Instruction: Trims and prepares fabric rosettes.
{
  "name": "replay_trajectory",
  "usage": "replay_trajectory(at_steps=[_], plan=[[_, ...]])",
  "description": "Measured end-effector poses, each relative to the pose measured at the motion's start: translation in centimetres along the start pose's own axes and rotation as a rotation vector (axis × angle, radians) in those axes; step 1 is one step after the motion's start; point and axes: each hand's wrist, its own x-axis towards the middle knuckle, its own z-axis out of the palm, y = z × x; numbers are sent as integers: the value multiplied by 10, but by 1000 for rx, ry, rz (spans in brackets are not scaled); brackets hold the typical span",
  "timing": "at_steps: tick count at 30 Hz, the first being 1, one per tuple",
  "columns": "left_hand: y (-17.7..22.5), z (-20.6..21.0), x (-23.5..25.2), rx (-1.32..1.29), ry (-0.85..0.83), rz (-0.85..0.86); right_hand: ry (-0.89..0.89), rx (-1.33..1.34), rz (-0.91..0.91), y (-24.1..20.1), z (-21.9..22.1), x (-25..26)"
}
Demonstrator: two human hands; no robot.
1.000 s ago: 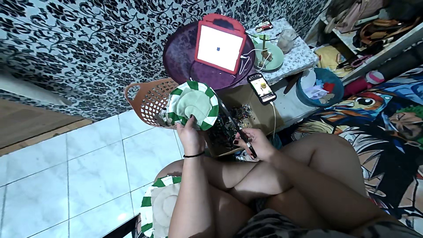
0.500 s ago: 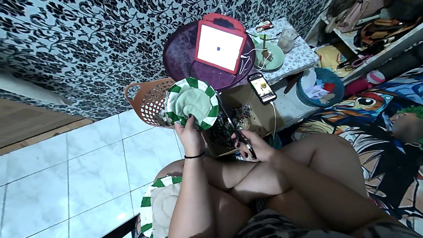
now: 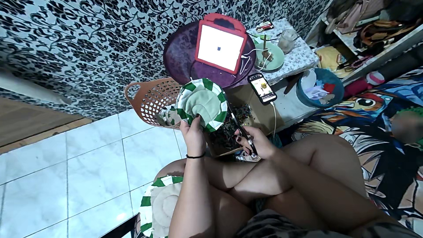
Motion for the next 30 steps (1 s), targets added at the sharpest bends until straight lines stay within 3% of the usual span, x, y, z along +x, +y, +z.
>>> replay_trajectory(at_steps=[30], plan=[[-3, -7, 8, 89, 98, 37, 75, -15, -23, -2, 5, -6]])
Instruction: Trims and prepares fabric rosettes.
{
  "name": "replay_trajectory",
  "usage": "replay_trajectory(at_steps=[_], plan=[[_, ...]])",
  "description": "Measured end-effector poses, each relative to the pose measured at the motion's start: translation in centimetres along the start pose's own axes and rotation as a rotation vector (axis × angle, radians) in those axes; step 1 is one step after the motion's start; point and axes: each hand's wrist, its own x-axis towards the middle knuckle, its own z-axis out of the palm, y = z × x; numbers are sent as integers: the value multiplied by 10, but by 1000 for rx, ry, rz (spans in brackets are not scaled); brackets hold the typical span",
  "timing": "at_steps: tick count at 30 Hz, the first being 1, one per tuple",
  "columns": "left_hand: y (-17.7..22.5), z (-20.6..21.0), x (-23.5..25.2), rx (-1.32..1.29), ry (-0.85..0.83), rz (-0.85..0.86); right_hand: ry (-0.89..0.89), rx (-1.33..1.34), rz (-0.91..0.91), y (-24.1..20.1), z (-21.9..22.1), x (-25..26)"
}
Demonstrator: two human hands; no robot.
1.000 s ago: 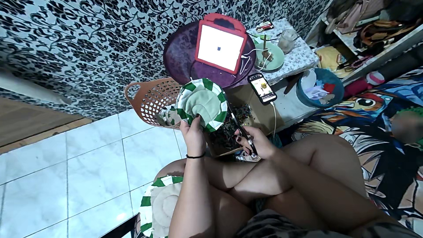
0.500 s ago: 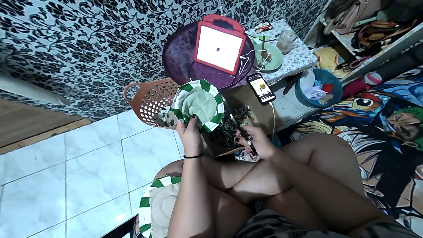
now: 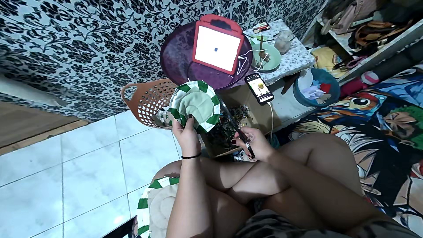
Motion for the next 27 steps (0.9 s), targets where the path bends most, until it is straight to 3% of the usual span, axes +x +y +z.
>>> replay_trajectory(at_steps=[6, 15, 27], plan=[[-2, -1, 1, -16, -5, 25, -172, -25, -12, 9, -5, 5], [-3, -3, -1, 93, -117, 156, -68, -48, -7, 7, -6, 7], [-2, -4, -1, 128, -129, 166, -20, -33, -5, 7, -6, 7]])
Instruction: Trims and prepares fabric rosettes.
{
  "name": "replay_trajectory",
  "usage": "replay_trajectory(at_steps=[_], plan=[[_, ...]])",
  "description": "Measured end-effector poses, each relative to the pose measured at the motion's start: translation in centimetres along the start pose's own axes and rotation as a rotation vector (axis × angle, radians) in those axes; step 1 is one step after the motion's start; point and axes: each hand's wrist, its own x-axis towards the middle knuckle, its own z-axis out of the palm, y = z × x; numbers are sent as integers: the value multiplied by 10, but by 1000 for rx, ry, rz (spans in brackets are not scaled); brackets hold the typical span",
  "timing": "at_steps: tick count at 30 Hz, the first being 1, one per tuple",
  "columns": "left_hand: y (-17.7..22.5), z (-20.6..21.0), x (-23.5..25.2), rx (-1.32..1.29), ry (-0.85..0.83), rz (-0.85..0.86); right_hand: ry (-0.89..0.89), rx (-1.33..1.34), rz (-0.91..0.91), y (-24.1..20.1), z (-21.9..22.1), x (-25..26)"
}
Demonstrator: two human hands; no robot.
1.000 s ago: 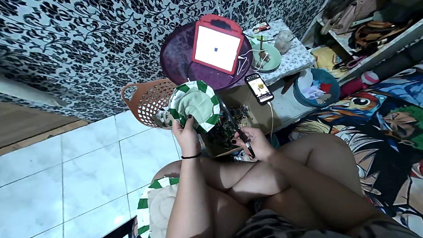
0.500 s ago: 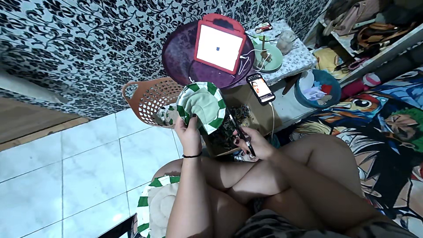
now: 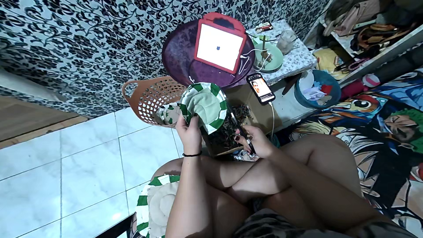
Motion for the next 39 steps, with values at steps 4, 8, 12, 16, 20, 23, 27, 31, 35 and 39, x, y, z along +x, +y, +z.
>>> replay_trajectory(at_steps=[4, 8, 12, 16, 20, 23, 27, 31, 35, 39], plan=[[0, -2, 1, 9, 3, -5, 25, 6, -7, -3, -1, -1], [0, -3, 2, 9, 19, -9, 42, 21, -18, -5, -1, -2], [-2, -4, 3, 16, 30, 20, 49, 10, -14, -7, -2, -4], [-3, -5, 4, 1, 47, 10, 46, 17, 0, -8, -2, -6], [4, -2, 5, -148, 74, -125, 33, 25, 8, -7, -1, -6], [13, 0, 3, -436, 42, -290, 18, 28, 21, -9, 2, -6], [16, 0, 2, -864, -55, -288, -1, 27, 51, -10, 8, -6], [14, 4, -1, -962, -100, -327, -6, 14, 31, -10, 11, -8], [17, 12, -8, -914, -62, -357, -6, 7, 4, -5, 12, -9], [21, 17, -8, -876, 23, -380, -135, 14, -101, 8, 13, -8]])
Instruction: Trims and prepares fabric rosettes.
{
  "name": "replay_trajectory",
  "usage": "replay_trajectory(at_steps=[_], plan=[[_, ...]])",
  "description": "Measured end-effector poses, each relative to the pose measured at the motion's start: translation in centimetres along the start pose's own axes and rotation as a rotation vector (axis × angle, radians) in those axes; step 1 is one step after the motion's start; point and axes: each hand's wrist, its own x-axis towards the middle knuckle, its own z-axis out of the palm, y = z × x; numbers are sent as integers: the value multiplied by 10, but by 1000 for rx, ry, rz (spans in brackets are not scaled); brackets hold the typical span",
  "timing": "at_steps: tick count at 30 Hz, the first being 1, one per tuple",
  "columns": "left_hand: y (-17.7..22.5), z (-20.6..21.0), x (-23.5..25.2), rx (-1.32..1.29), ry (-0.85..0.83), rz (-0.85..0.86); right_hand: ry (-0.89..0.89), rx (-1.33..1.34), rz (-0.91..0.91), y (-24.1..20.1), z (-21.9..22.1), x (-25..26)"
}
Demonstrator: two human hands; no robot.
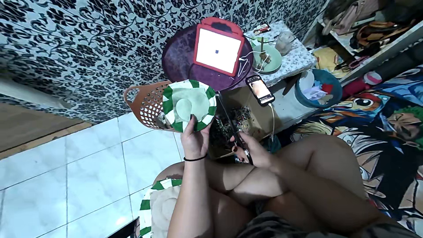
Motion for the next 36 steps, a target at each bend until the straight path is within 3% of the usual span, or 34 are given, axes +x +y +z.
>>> replay_trajectory(at_steps=[4, 14, 36], plan=[[-1, 4, -3, 98, 10, 39, -44, -30, -11, 2, 2, 2], [-6, 9, -14, 215, -39, -12, 103, 80, 37, -12, -3, 4], [-1, 5, -8, 241, -7, -15, 201, 146, 103, -19, -6, 1]])
